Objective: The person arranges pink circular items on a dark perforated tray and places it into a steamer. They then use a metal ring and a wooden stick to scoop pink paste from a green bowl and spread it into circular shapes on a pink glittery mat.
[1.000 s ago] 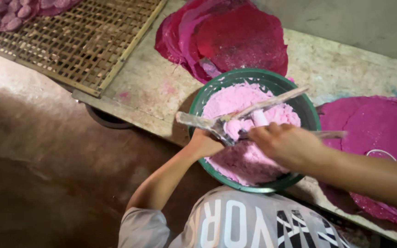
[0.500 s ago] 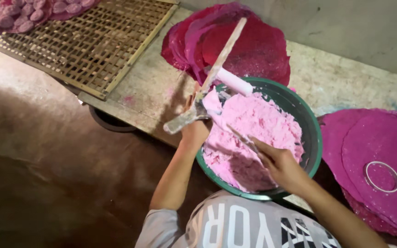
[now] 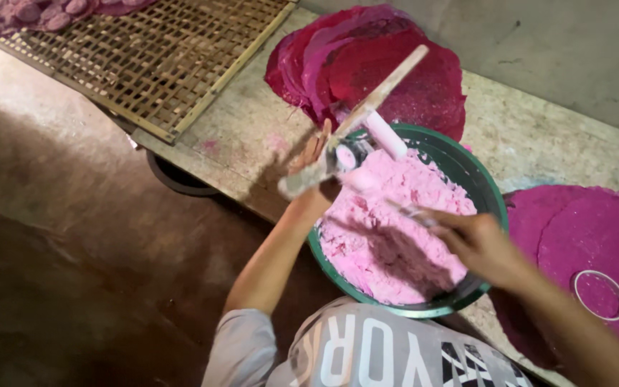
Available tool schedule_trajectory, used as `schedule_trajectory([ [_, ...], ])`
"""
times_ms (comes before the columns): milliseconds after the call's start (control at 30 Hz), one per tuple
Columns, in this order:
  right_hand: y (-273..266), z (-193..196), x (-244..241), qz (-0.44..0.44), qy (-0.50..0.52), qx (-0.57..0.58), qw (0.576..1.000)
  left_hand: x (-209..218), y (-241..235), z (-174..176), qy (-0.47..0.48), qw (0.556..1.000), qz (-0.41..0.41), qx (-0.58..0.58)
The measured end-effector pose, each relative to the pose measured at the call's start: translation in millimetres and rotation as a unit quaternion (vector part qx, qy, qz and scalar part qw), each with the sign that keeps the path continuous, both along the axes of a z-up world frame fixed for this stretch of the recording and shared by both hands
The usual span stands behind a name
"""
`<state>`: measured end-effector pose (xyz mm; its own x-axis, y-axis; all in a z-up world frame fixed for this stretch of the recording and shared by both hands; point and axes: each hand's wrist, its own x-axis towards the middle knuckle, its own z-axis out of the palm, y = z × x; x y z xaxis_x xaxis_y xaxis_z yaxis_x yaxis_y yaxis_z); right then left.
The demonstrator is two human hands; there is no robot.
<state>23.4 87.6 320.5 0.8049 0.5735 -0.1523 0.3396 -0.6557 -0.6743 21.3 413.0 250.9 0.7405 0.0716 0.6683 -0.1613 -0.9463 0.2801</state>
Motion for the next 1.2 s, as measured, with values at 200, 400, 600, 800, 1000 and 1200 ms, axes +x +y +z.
schedule_trajectory([
  [200, 24.4, 84.7, 52.9, 0.118, 0.024, -0.187, 0.975, -15.7, -16.6, -3.4, 0.141, 0.988, -0.067, 0.007],
  [400, 69.0, 81.4, -19.0, 0.306, -0.487, -0.293, 0.764, -28.2, -42.6, 10.2, 0.209, 0.936, -0.239, -0.154],
  [600, 20.2, 163.0, -19.8, 0.197, -0.182, -0.54, 0.798, -43.7, -9.3, 34.1, 0.199, 0.96, -0.098, -0.173],
  [800, 71.9, 118.4, -17.7, 0.253, -0.35, -0.349, 0.832, -38.5, -35.8, 42.6, 0.16, 0.961, -0.199, -0.109],
  [1000, 38.9, 100.9, -18.4, 0.243, -0.355, -0.27, 0.861, -33.1, -27.0, 27.2, 0.201, 0.966, -0.105, -0.125],
  [1200, 23.7, 106.0, -12.8, 0.068, -0.254, -0.176, 0.949, -14.2, -6.7, 38.8, 0.073, 0.974, -0.03, -0.213],
])
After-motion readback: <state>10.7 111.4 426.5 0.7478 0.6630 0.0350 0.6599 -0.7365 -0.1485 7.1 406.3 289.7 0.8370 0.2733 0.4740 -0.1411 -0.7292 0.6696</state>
